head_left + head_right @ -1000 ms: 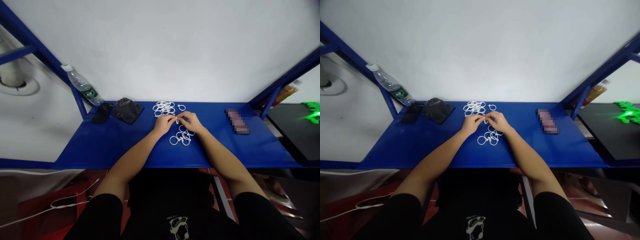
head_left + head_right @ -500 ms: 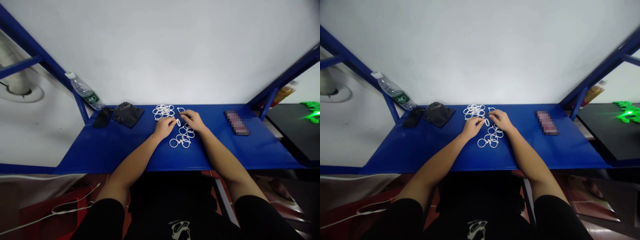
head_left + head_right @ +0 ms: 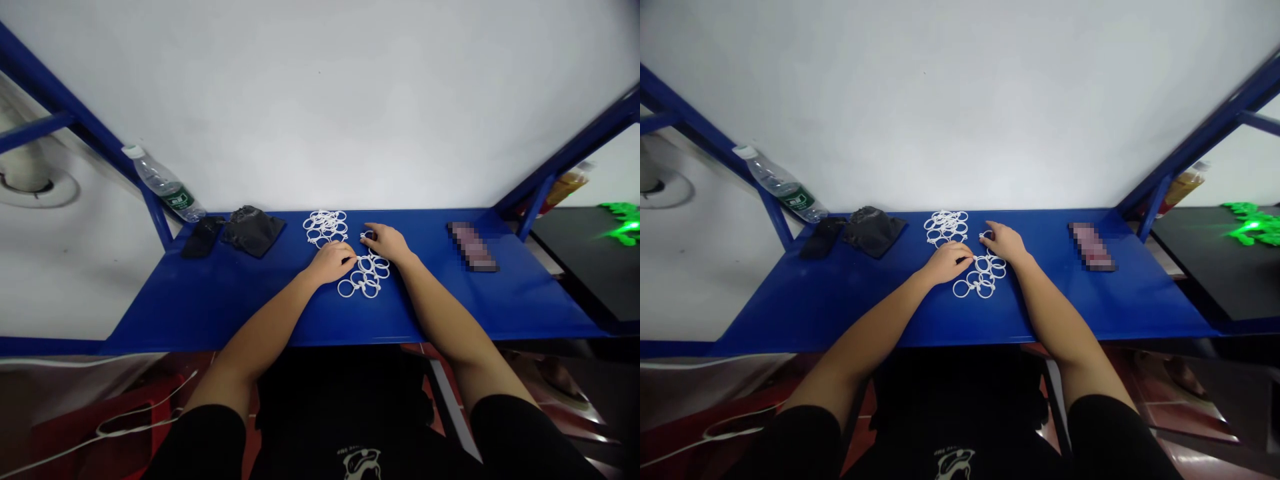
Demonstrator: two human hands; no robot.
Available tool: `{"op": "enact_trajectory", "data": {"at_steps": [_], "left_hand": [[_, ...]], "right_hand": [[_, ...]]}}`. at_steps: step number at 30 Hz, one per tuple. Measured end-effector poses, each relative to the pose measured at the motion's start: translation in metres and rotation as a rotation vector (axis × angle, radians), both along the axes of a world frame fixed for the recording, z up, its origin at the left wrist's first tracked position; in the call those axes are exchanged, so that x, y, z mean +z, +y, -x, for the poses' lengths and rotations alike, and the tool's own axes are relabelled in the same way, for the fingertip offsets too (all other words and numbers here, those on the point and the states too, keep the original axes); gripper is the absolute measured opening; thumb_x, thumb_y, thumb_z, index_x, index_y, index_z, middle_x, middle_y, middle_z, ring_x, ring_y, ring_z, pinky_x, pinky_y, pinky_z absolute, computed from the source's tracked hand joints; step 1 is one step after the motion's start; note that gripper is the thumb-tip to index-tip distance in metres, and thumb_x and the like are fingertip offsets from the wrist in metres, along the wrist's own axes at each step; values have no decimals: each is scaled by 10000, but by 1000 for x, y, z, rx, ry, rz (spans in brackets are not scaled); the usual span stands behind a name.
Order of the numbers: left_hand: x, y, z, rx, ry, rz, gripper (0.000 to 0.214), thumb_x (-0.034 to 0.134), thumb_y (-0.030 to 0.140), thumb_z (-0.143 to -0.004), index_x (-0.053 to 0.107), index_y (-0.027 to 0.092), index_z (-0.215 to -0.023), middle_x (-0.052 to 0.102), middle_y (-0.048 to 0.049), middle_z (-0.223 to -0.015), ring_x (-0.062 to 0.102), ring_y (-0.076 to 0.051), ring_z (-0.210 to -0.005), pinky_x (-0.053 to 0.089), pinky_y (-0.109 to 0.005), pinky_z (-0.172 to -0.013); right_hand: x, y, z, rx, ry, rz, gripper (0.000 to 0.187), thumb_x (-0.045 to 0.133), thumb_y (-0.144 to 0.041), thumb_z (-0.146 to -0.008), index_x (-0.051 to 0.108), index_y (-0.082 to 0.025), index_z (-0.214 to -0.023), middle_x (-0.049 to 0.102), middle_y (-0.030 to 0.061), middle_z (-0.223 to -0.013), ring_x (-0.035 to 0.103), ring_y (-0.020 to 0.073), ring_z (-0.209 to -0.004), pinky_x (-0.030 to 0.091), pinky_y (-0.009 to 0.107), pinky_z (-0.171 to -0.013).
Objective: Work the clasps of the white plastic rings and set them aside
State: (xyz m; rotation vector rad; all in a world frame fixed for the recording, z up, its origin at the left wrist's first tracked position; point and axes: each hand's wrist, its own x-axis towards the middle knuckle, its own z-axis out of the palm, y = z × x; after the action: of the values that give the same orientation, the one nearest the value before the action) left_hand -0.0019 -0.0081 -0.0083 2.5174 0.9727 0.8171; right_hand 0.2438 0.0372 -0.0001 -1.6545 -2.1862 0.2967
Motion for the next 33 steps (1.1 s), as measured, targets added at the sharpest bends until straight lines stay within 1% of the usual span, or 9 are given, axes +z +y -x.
{"op": "enact_trajectory", "data": {"at_steps": [3,5,7,10,15,19,23,29,33], "left_hand": [[1,-1,0,30,9,-15,180,700,276,-1053,832,233,-940,824,-46,-1112,747,-224,-1013,583,-459,-1018],[1,-1,0,74,2,-7,153,731,313,-1045,833,231,-967,822,-56,-1116,753,-235,-1039,586,-467,-1030],[1,0,1,138,-25,15,135,744,327,-1044,831,230,-1080,822,-63,-1122,758,-239,-1057,591,-460,-1035],[2,2,2,235,-86,37,219,732,311,-1057,797,215,-1242,826,-70,-1126,762,-238,-1057,597,-448,-1035],[3,3,2,259,-126,10,158,715,283,-1068,813,224,-1178,832,-64,-1092,770,-228,-1031,603,-418,-996],[4,3,4,299,-125,5,133,736,267,-1050,823,220,-1139,832,-61,-1050,769,-228,-1014,604,-402,-976],[5,7,10,349,-126,-13,144,740,233,-1038,820,222,-1156,826,-68,-1097,761,-239,-1065,598,-411,-1007],[2,11,14,413,-49,-46,163,798,210,-985,823,234,-1144,797,-88,-1193,723,-280,-1148,578,-439,-1055],[1,11,10,381,61,-12,240,777,194,-996,801,229,-1232,805,-89,-1219,725,-295,-1161,575,-451,-1048]], "right_hand": [[3,-3,1,12,-86,-13,324,706,-380,-1027,803,-231,-1298,835,125,-1149,776,302,-1031,600,392,-871],[4,-5,3,30,-91,-49,264,643,-338,-1054,828,-240,-1214,836,124,-1170,775,294,-1028,591,384,-864],[7,-8,5,53,-29,-97,277,614,-328,-1066,827,-239,-1219,841,120,-1167,777,287,-1026,590,385,-875],[13,-16,10,152,118,-165,308,595,-369,-1082,822,-231,-1237,847,109,-1149,780,272,-1016,595,389,-904],[21,-31,23,348,227,-187,310,557,-384,-1094,814,-227,-1168,846,98,-1099,779,255,-984,592,382,-909],[24,-36,29,350,211,-174,299,527,-344,-1096,794,-218,-1147,840,108,-1089,777,261,-985,581,380,-906],[29,-36,23,300,217,-160,273,547,-340,-1076,794,-226,-1105,841,101,-1057,771,263,-944,571,378,-867],[32,-33,10,358,98,-92,174,635,-277,-949,800,-223,-939,809,55,-905,724,213,-794,491,327,-741],[30,-31,8,399,31,-54,292,645,-381,-985,737,-219,-759,759,43,-803,672,190,-730,430,320,-685]]}}
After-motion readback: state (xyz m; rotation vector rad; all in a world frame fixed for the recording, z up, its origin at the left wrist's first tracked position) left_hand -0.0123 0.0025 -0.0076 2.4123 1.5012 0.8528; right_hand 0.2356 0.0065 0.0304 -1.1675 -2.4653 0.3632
